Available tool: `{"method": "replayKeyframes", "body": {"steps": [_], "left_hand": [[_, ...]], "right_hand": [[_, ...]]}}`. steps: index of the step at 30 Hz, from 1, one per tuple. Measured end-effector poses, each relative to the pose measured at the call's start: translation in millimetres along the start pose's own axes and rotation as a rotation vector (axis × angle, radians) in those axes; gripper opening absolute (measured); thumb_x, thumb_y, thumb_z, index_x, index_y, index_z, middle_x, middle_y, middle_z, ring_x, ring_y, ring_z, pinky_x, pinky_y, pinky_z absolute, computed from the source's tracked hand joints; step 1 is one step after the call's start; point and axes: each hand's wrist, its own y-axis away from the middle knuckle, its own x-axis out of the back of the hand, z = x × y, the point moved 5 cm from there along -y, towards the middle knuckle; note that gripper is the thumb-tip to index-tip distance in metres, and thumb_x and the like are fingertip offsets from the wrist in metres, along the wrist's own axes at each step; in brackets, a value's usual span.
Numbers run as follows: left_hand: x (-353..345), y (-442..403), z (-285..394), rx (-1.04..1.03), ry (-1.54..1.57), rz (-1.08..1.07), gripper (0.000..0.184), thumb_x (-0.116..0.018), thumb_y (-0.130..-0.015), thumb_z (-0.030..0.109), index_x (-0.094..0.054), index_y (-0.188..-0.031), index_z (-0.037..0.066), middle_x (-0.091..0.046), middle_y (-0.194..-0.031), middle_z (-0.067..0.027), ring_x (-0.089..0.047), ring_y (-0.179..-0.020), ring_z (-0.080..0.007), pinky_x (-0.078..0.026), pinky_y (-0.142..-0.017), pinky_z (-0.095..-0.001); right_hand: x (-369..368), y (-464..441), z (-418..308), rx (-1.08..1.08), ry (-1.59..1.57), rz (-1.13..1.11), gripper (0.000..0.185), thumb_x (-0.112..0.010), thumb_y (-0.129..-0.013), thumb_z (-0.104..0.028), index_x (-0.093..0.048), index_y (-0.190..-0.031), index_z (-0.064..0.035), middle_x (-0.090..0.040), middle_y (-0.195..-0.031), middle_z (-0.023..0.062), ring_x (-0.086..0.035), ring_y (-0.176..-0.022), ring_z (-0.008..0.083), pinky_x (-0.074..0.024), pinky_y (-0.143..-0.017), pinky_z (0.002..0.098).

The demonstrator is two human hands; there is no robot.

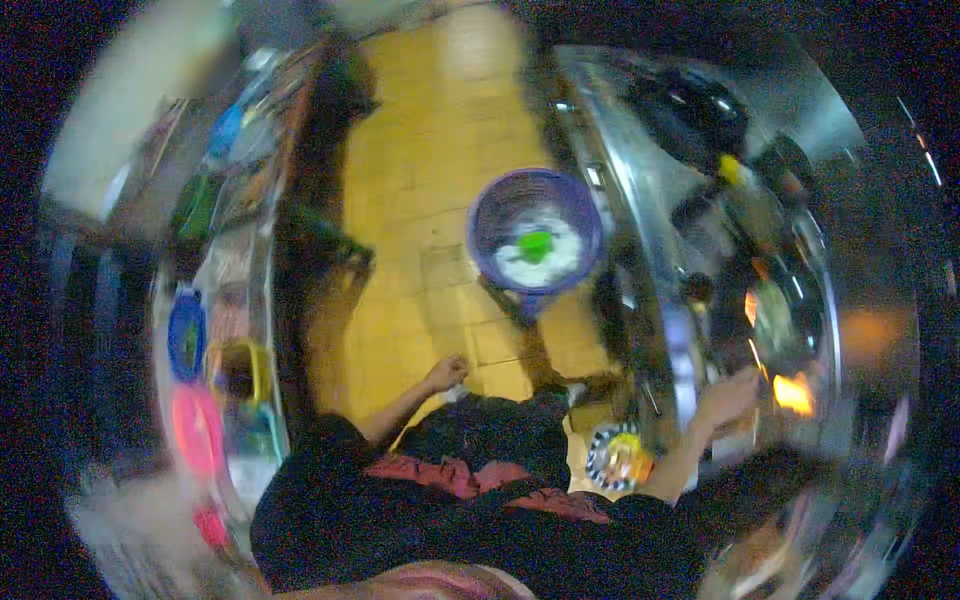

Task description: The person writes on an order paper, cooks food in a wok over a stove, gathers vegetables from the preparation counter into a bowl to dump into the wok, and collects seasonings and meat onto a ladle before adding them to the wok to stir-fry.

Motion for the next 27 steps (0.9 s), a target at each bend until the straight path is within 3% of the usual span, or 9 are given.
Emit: {"method": "replayKeyframes", "body": {"steps": [2,8,9,17,20,21,23,24,27], "left_hand": [[52.1,51.0,-17.8,-0.038,0.030,0.295,0.031,-0.054,-0.081,0.022,-0.057,-0.107,0.005,-0.065,-0.081,-0.0159,-0.064,-0.074,-0.0240,-0.050,-0.071,-0.0359],[137.7,196.5,-163.4,0.295,0.437,0.923,0.031,-0.056,-0.074,0.021,-0.062,-0.099,0.005,-0.065,-0.090,-0.0168,-0.063,-0.085,-0.0285,-0.049,-0.075,-0.0371],[139.1,217.1,-181.1,0.322,0.494,0.975,0.031,-0.056,-0.074,0.021,-0.062,-0.099,0.005,-0.065,-0.090,-0.0168,-0.063,-0.085,-0.0285,-0.049,-0.075,-0.0371],[44.0,324.5,-293.2,0.511,1.045,1.483,0.021,-0.057,-0.075,0.020,-0.060,-0.081,0.000,-0.062,-0.078,-0.0140,-0.061,-0.072,-0.0224,-0.049,-0.064,-0.0351],[-60.4,294.4,-350.1,0.404,1.517,1.767,0.018,-0.055,-0.084,0.024,-0.058,-0.080,0.007,-0.059,-0.074,-0.0072,-0.058,-0.062,-0.0148,-0.045,-0.047,-0.0294],[-101.4,282.8,-362.9,0.577,1.175,1.686,0.018,-0.053,-0.085,0.024,-0.058,-0.083,0.007,-0.060,-0.076,-0.0081,-0.058,-0.061,-0.0167,-0.045,-0.047,-0.0296],[-138.0,272.4,-343.1,0.701,1.545,1.818,0.020,-0.051,-0.085,0.024,-0.057,-0.089,0.005,-0.061,-0.078,-0.0094,-0.059,-0.060,-0.0205,-0.046,-0.049,-0.0306],[-151.5,266.0,-308.2,0.593,2.302,1.955,0.023,-0.051,-0.085,0.025,-0.057,-0.092,0.004,-0.062,-0.079,-0.0098,-0.059,-0.060,-0.0223,-0.047,-0.050,-0.0314],[-129.6,267.8,-249.3,0.777,2.495,1.828,0.018,-0.046,-0.088,0.015,-0.057,-0.097,0.005,-0.061,-0.082,-0.0143,-0.058,-0.061,-0.0246,-0.047,-0.048,-0.0341]], "right_hand": [[82.2,15.7,-92.8,0.162,-0.296,0.342,0.031,-0.054,-0.080,-0.019,-0.060,-0.102,0.0025,-0.053,-0.117,0.0194,-0.052,-0.103,0.0346,-0.0410,-0.088,0.0419],[139.2,156.4,-456.2,1.239,-1.140,-0.166,0.019,-0.049,-0.081,-0.004,-0.064,-0.093,-0.0021,-0.057,-0.108,0.0187,-0.056,-0.096,0.0336,-0.0467,-0.081,0.0377],[155.0,195.6,-519.8,1.291,-1.333,-0.485,0.018,-0.050,-0.080,-0.001,-0.064,-0.093,-0.0017,-0.057,-0.108,0.0179,-0.057,-0.096,0.0329,-0.0470,-0.081,0.0368],[474.1,538.9,-724.4,2.335,-1.273,-0.266,0.013,-0.058,-0.085,-0.013,-0.064,-0.087,-0.0020,-0.065,-0.088,0.0153,-0.063,-0.076,0.0301,-0.0487,-0.063,0.0340],[530.6,645.0,-772.5,2.484,-1.470,-0.262,0.010,-0.058,-0.082,-0.011,-0.065,-0.086,-0.0051,-0.063,-0.075,0.0141,-0.061,-0.071,0.0310,-0.0485,-0.062,0.0369],[549.2,679.1,-788.1,2.532,-1.460,-0.357,0.010,-0.059,-0.080,-0.011,-0.065,-0.086,-0.0048,-0.062,-0.073,0.0144,-0.061,-0.068,0.0312,-0.0483,-0.061,0.0377],[571.7,752.7,-836.9,2.597,-1.404,-0.469,0.015,-0.061,-0.079,-0.014,-0.063,-0.091,-0.0051,-0.061,-0.068,0.0154,-0.061,-0.065,0.0321,-0.0486,-0.059,0.0388],[563.9,792.8,-870.4,2.614,-1.343,-0.495,0.020,-0.062,-0.078,-0.015,-0.063,-0.096,-0.0057,-0.060,-0.066,0.0162,-0.061,-0.065,0.0327,-0.0492,-0.059,0.0391],[534.4,896.3,-957.8,2.613,-0.879,-0.128,0.036,-0.060,-0.081,-0.024,-0.057,-0.115,-0.0101,-0.064,-0.085,0.0189,-0.063,-0.084,0.0323,-0.0506,-0.074,0.0400]]}}
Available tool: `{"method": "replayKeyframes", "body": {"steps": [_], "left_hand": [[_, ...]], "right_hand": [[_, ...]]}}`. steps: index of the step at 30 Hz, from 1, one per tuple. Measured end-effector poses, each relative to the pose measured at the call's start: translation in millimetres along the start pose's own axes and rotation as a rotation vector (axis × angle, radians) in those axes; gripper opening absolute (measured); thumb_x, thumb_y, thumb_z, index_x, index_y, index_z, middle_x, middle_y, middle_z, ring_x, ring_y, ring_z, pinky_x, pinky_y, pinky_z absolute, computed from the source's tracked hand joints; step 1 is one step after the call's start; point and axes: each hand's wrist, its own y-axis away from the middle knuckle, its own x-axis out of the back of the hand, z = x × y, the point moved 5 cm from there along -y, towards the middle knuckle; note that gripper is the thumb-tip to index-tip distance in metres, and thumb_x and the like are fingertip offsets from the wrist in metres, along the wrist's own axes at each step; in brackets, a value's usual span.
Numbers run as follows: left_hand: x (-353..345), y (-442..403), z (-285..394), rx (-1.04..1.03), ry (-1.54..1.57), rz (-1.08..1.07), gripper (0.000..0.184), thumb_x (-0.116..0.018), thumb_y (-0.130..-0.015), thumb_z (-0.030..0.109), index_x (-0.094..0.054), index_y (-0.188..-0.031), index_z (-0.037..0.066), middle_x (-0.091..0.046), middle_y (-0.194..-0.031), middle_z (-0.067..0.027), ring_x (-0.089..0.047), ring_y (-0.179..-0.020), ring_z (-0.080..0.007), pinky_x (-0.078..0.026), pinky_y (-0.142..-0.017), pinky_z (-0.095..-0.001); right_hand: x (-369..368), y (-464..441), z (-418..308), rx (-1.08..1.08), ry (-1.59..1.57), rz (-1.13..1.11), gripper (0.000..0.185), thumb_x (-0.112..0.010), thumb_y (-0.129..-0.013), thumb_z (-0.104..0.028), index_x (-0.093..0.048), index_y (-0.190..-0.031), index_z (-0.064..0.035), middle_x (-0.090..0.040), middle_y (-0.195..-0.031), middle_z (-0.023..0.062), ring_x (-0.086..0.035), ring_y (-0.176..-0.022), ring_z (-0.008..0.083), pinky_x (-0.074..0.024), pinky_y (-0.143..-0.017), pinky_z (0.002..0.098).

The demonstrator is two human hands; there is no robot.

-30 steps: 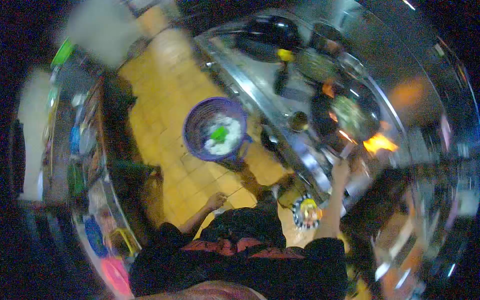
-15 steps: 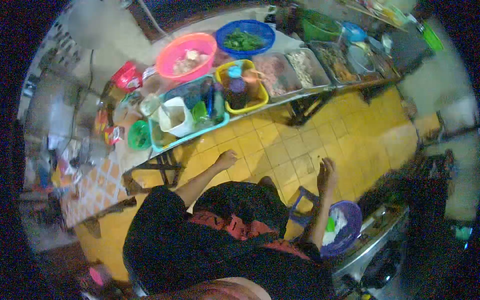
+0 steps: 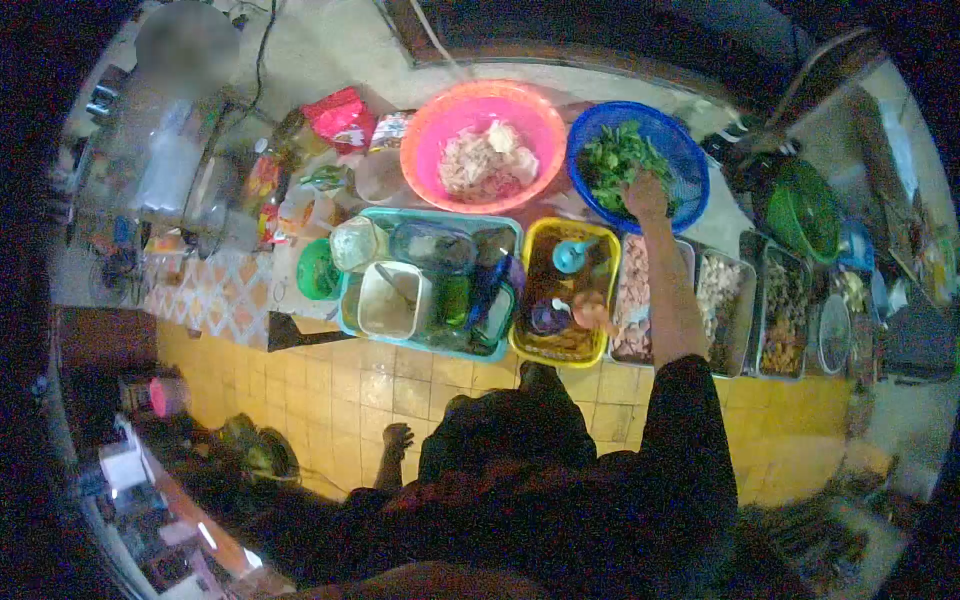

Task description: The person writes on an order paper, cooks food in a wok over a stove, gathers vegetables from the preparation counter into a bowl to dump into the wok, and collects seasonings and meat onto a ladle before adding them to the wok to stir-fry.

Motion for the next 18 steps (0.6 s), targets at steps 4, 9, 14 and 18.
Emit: {"method": "replayKeyframes", "body": {"steps": [4,9,14,18], "left_hand": [[-1.8,15.1,-72.8,-0.010,0.158,-0.124,0.021,-0.049,-0.088,0.022,-0.057,-0.100,0.006,-0.062,-0.085,-0.0115,-0.062,-0.068,-0.0255,-0.049,-0.051,-0.0355],[-77.6,74.7,-45.8,-0.006,0.213,-0.083,0.028,-0.052,-0.087,0.020,-0.052,-0.111,0.007,-0.061,-0.091,-0.0123,-0.063,-0.073,-0.0275,-0.051,-0.056,-0.0365],[-108.1,57.8,-26.6,-0.265,-0.024,-0.272,0.022,-0.051,-0.087,0.016,-0.053,-0.107,0.007,-0.061,-0.094,-0.0127,-0.062,-0.075,-0.0257,-0.051,-0.057,-0.0355],[-108.8,50.7,-7.6,-0.021,0.093,-0.104,0.020,-0.052,-0.087,0.016,-0.053,-0.105,0.008,-0.061,-0.093,-0.0118,-0.061,-0.072,-0.0239,-0.049,-0.055,-0.0326]], "right_hand": [[-98.3,-41.7,42.7,-0.032,0.384,-0.363,0.051,-0.056,-0.084,-0.027,-0.039,-0.130,-0.0136,-0.056,-0.110,0.0217,-0.050,-0.107,0.0364,-0.0422,-0.090,0.0461],[-107.8,-58.6,52.6,-0.312,-0.057,-0.542,0.045,-0.051,-0.086,-0.020,-0.042,-0.129,-0.0113,-0.052,-0.120,0.0206,-0.044,-0.118,0.0366,-0.0393,-0.095,0.0490],[-87.9,-78.9,50.9,0.102,0.223,-0.369,0.047,-0.050,-0.084,-0.013,-0.041,-0.130,-0.0087,-0.045,-0.128,0.0201,-0.046,-0.115,0.0343,-0.0431,-0.089,0.0479],[-81.8,-66.7,23.4,0.089,0.260,-0.311,0.047,-0.048,-0.084,-0.008,-0.043,-0.130,-0.0078,-0.042,-0.132,0.0195,-0.048,-0.113,0.0340,-0.0439,-0.088,0.0466]]}}
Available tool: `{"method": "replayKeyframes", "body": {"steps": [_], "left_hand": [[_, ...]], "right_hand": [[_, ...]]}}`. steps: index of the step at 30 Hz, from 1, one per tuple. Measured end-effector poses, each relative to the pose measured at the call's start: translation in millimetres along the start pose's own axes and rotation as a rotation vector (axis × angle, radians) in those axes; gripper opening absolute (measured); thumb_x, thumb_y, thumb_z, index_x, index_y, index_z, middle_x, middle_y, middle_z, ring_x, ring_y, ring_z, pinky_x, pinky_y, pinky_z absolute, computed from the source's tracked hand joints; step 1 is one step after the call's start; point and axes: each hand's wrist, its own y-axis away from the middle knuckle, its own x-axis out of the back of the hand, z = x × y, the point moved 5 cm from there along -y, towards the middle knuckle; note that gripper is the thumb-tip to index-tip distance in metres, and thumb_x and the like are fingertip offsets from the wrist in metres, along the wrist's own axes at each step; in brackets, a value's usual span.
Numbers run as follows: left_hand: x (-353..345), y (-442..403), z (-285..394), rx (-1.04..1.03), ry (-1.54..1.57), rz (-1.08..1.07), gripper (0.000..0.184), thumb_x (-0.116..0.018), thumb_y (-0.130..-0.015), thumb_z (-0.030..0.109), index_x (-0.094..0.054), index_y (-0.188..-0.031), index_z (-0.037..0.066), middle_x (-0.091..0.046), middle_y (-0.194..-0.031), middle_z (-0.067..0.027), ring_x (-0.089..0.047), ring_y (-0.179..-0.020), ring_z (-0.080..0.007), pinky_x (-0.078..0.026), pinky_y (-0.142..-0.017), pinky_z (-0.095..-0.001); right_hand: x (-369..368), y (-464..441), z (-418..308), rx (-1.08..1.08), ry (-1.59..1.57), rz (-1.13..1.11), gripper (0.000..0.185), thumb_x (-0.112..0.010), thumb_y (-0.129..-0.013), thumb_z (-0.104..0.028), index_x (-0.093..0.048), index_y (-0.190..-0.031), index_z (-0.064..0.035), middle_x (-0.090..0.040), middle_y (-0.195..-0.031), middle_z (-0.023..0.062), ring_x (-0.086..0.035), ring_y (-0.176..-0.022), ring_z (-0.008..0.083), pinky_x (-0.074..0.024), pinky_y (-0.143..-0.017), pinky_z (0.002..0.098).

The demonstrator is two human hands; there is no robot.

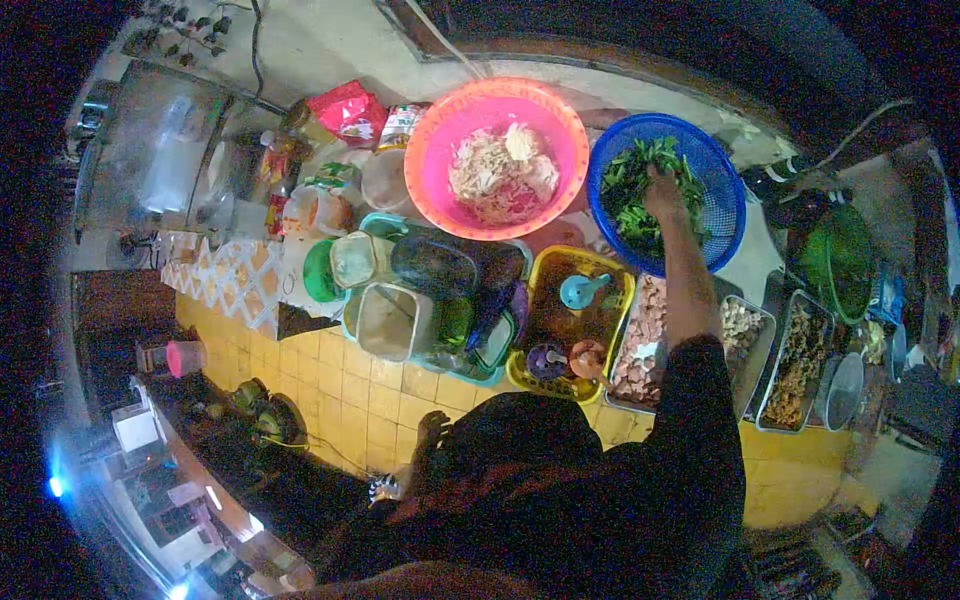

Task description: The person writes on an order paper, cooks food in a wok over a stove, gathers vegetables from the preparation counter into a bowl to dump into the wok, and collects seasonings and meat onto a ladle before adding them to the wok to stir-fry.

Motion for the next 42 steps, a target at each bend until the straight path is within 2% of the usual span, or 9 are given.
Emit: {"method": "replayKeyframes", "body": {"steps": [5,11,14,17,20,23,37,39,42], "left_hand": [[9.0,17.4,26.1,-0.152,-0.128,-0.021,0.026,-0.048,-0.090,0.024,-0.050,-0.110,0.009,-0.062,-0.092,-0.0105,-0.061,-0.069,-0.0220,-0.048,-0.053,-0.0296],[64.3,-17.8,-17.5,-0.182,-0.029,-0.081,0.024,-0.050,-0.088,0.021,-0.051,-0.108,0.009,-0.062,-0.090,-0.0105,-0.061,-0.069,-0.0221,-0.050,-0.055,-0.0318],[91.4,-39.4,-37.6,-0.211,-0.153,-0.173,0.022,-0.049,-0.088,0.019,-0.052,-0.106,0.008,-0.061,-0.090,-0.0115,-0.062,-0.070,-0.0234,-0.051,-0.056,-0.0330],[92.3,-45.0,-23.8,-0.224,-0.223,-0.198,0.022,-0.049,-0.088,0.020,-0.053,-0.105,0.007,-0.060,-0.092,-0.0118,-0.062,-0.072,-0.0243,-0.051,-0.057,-0.0337],[92.5,-65.3,8.9,-0.351,-0.249,-0.277,0.022,-0.049,-0.087,0.020,-0.053,-0.104,0.007,-0.060,-0.094,-0.0121,-0.062,-0.073,-0.0251,-0.052,-0.058,-0.0345],[99.3,-76.8,54.1,-0.062,0.181,-0.228,0.023,-0.050,-0.088,0.023,-0.052,-0.105,0.007,-0.060,-0.095,-0.0121,-0.062,-0.077,-0.0255,-0.052,-0.059,-0.0352],[213.4,-133.8,56.2,0.163,-0.035,-0.038,0.019,-0.055,-0.086,0.018,-0.056,-0.100,0.005,-0.062,-0.086,-0.0121,-0.062,-0.069,-0.0238,-0.054,-0.056,-0.0353],[209.9,-140.0,69.8,0.135,-0.030,-0.027,0.020,-0.057,-0.085,0.021,-0.056,-0.100,0.007,-0.061,-0.086,-0.0115,-0.062,-0.070,-0.0238,-0.053,-0.055,-0.0349],[191.4,-143.4,99.1,0.107,0.280,-0.116,0.025,-0.059,-0.084,0.020,-0.053,-0.105,0.009,-0.059,-0.086,-0.0094,-0.060,-0.073,-0.0232,-0.052,-0.057,-0.0336]], "right_hand": [[2.5,-14.2,4.0,-0.072,-0.121,-0.291,0.040,-0.051,-0.085,-0.008,-0.050,-0.125,-0.0085,-0.042,-0.133,0.0174,-0.048,-0.113,0.0305,-0.0423,-0.093,0.0414],[49.7,17.6,-35.7,0.159,0.238,0.068,0.025,-0.053,-0.078,-0.010,-0.060,-0.102,-0.0062,-0.064,-0.102,0.0085,-0.058,-0.102,0.0319,-0.0530,-0.076,0.0395],[138.5,15.6,-105.0,-0.173,0.100,0.018,0.014,-0.051,-0.080,-0.012,-0.059,-0.090,-0.0057,-0.063,-0.100,0.0144,-0.062,-0.094,0.0288,-0.0529,-0.070,0.0410],[113.0,-9.3,-197.7,0.187,-0.550,-0.027,0.022,-0.051,-0.080,-0.011,-0.058,-0.099,-0.0040,-0.061,-0.101,0.0181,-0.061,-0.091,0.0312,-0.0500,-0.077,0.0422],[74.3,-15.5,-293.5,0.520,-0.419,-0.012,0.037,-0.054,-0.084,-0.020,-0.052,-0.119,-0.0070,-0.062,-0.106,0.0157,-0.057,-0.101,0.0306,-0.0442,-0.087,0.0398],[2.4,-34.5,-331.2,0.439,-0.258,-0.058,0.037,-0.055,-0.083,-0.019,-0.052,-0.118,-0.0075,-0.057,-0.111,0.0167,-0.057,-0.102,0.0309,-0.0456,-0.085,0.0406],[-7.3,-62.8,-298.0,0.518,-0.072,0.273,0.057,-0.060,-0.075,-0.016,-0.042,-0.129,-0.0137,-0.031,-0.138,0.0207,-0.053,-0.108,0.0356,-0.0495,-0.082,0.0492],[59.0,-24.0,-310.5,0.055,-0.078,0.234,0.046,-0.058,-0.074,-0.011,-0.050,-0.119,-0.0084,-0.039,-0.129,0.0210,-0.056,-0.100,0.0372,-0.0523,-0.076,0.0470],[23.7,-30.4,-313.0,0.104,0.047,0.170,0.044,-0.056,-0.076,-0.010,-0.048,-0.119,-0.0047,-0.048,-0.113,0.0180,-0.060,-0.093,0.0334,-0.0537,-0.071,0.0442]]}}
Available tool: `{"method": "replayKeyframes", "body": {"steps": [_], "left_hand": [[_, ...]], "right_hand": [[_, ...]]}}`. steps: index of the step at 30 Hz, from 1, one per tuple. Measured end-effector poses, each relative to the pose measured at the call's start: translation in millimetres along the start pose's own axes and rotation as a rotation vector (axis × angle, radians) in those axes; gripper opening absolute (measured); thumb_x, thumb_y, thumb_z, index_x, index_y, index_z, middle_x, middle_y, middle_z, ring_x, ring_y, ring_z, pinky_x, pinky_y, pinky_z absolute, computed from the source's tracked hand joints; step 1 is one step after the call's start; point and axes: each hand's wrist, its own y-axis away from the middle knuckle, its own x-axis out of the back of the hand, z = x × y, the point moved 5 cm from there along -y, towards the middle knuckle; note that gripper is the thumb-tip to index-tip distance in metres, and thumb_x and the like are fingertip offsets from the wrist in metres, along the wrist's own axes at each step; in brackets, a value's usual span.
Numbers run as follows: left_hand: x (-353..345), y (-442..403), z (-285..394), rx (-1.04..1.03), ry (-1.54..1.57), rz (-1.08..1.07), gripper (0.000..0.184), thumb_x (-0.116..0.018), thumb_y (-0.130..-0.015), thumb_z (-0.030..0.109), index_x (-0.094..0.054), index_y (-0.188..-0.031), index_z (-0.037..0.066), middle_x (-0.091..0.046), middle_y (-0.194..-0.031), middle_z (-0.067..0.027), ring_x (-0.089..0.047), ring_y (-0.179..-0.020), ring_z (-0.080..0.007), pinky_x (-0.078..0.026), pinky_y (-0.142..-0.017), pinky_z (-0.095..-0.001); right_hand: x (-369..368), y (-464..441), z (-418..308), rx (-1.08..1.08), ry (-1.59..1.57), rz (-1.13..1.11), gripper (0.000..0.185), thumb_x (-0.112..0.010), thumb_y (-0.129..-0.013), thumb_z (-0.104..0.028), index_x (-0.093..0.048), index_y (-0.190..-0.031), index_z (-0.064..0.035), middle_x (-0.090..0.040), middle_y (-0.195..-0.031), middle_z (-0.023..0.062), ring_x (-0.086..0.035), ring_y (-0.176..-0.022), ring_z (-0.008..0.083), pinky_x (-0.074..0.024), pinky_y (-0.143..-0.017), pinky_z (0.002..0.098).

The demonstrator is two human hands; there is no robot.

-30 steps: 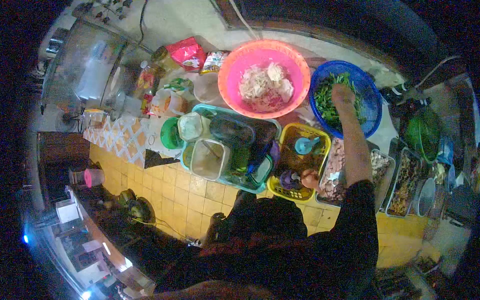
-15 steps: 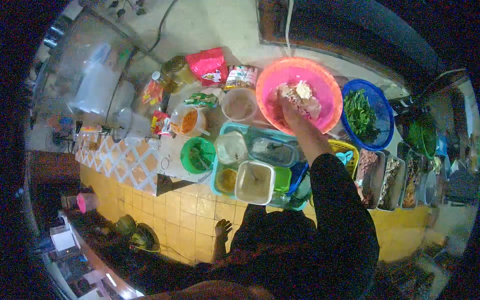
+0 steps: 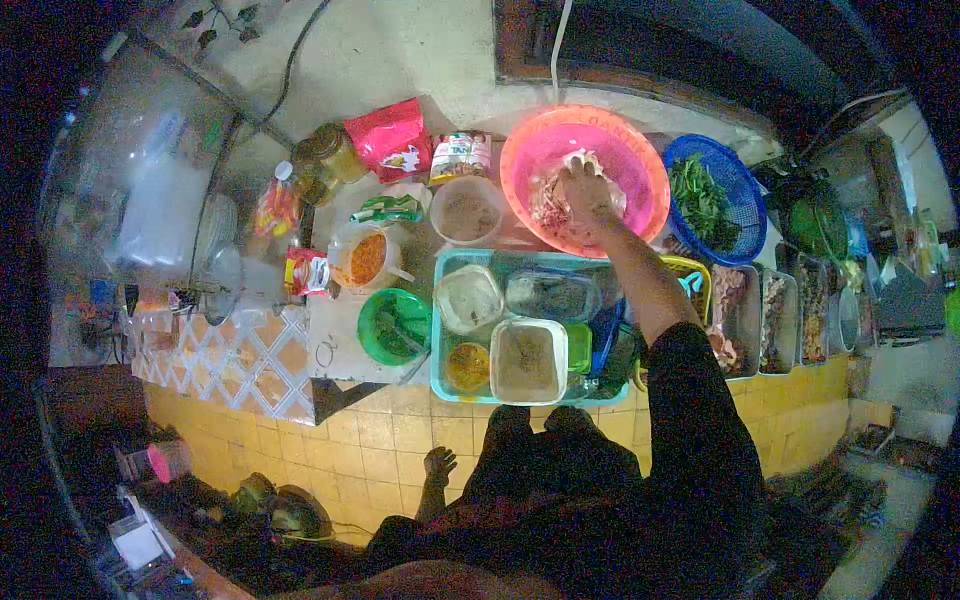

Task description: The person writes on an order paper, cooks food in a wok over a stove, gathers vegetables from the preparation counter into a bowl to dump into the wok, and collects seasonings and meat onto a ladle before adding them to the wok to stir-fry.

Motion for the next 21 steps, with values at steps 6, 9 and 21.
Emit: {"method": "replayKeyframes", "body": {"steps": [6,9,21], "left_hand": [[-23.5,8.8,11.7,-0.235,-0.134,-0.272,0.047,-0.070,-0.072,0.012,-0.048,-0.113,0.011,-0.058,-0.099,-0.0092,-0.060,-0.084,-0.0238,-0.052,-0.064,-0.0323],[-0.2,8.3,3.9,-0.111,-0.039,-0.201,0.035,-0.065,-0.079,0.017,-0.050,-0.110,0.011,-0.059,-0.099,-0.0089,-0.061,-0.082,-0.0237,-0.052,-0.064,-0.0337],[42.9,-7.2,-31.9,0.021,-0.249,-0.051,0.013,-0.049,-0.088,0.015,-0.053,-0.080,0.005,-0.053,-0.069,-0.0056,-0.048,-0.057,-0.0173,-0.043,-0.051,-0.0275]], "right_hand": [[-81.3,20.8,7.6,-0.028,-0.216,-0.233,0.035,-0.052,-0.080,-0.013,-0.051,-0.114,-0.0042,-0.055,-0.102,0.0158,-0.060,-0.087,0.0276,-0.0518,-0.071,0.0411],[-87.5,23.3,4.8,-0.046,-0.281,-0.281,0.031,-0.050,-0.082,-0.016,-0.054,-0.111,-0.0038,-0.057,-0.099,0.0150,-0.060,-0.084,0.0259,-0.0506,-0.072,0.0400],[74.0,61.1,29.0,-0.201,-1.177,0.004,0.027,-0.056,-0.086,-0.016,-0.060,-0.110,-0.0042,-0.064,-0.091,0.0101,-0.061,-0.079,0.0157,-0.0499,-0.073,0.0306]]}}
